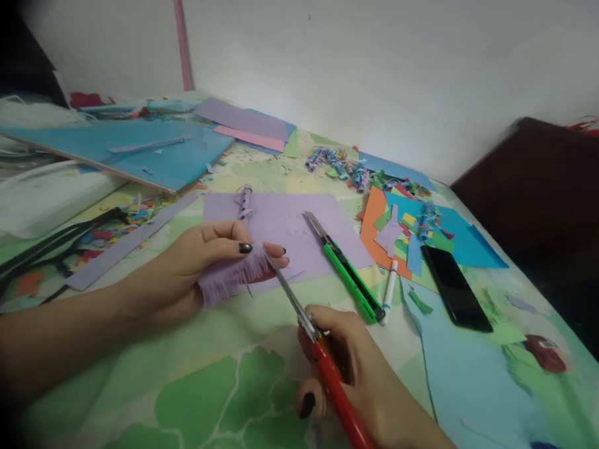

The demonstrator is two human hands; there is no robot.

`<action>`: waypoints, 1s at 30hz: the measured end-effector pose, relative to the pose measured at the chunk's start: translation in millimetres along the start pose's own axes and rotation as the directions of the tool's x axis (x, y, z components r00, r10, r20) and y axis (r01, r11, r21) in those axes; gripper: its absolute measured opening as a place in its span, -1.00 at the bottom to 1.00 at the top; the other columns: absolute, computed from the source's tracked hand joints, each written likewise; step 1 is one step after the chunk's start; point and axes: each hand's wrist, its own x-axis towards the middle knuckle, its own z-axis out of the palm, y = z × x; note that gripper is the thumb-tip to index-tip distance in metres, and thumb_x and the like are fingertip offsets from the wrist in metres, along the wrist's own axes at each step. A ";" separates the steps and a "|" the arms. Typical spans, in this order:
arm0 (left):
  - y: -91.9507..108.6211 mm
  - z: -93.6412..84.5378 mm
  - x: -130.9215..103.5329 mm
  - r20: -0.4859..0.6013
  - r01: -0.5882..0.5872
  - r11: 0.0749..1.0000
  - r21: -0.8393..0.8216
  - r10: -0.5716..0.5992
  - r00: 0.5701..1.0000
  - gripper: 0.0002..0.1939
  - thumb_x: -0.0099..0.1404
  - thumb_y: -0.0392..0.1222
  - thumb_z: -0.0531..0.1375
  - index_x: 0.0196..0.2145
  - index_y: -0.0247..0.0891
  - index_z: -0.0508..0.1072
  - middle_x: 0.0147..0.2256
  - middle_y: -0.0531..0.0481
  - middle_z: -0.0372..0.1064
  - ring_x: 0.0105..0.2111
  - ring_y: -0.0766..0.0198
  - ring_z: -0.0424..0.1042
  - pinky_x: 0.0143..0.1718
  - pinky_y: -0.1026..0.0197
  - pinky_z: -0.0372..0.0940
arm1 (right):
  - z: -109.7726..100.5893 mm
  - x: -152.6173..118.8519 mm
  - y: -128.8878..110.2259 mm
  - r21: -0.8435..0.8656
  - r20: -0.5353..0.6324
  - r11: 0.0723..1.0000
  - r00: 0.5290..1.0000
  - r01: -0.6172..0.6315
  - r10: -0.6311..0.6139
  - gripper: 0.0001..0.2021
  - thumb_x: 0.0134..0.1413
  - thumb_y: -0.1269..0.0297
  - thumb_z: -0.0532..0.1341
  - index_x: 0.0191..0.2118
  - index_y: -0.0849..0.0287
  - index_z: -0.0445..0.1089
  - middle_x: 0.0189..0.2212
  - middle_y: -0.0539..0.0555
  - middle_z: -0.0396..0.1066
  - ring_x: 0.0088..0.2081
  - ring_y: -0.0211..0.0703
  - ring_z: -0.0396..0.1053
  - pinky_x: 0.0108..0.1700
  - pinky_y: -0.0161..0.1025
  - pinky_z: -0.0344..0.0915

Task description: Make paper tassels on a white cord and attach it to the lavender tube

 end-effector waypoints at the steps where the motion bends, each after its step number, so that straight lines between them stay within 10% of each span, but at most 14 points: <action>1: 0.0 0.0 0.0 -0.001 -0.001 1.000 0.004 0.001 1.000 -0.87 0.16 -0.35 0.25 -0.47 -0.30 0.34 -0.22 -0.17 0.54 -0.09 0.04 0.50 -0.02 0.00 0.37 | -0.1 -0.1 0.1 -0.005 0.004 1.000 1.000 0.000 0.000 -0.43 -0.24 -0.25 0.32 -0.50 0.15 0.10 -0.63 -0.14 0.02 -0.62 -0.42 -0.15 -0.62 -0.36 -0.14; 30: -1.2 -0.6 -1.1 -0.017 -0.006 1.000 0.019 0.006 1.000 -0.85 0.16 -0.33 0.26 -0.48 -0.29 0.33 -0.24 -0.15 0.55 -0.10 0.04 0.50 0.00 0.00 0.35 | 1.0 2.6 -1.5 -0.078 -0.015 0.997 1.000 0.008 -0.009 -0.56 -0.14 0.02 0.36 -0.54 0.14 0.08 -0.62 -0.12 0.01 -0.57 -0.37 -0.07 -0.59 -0.36 -0.10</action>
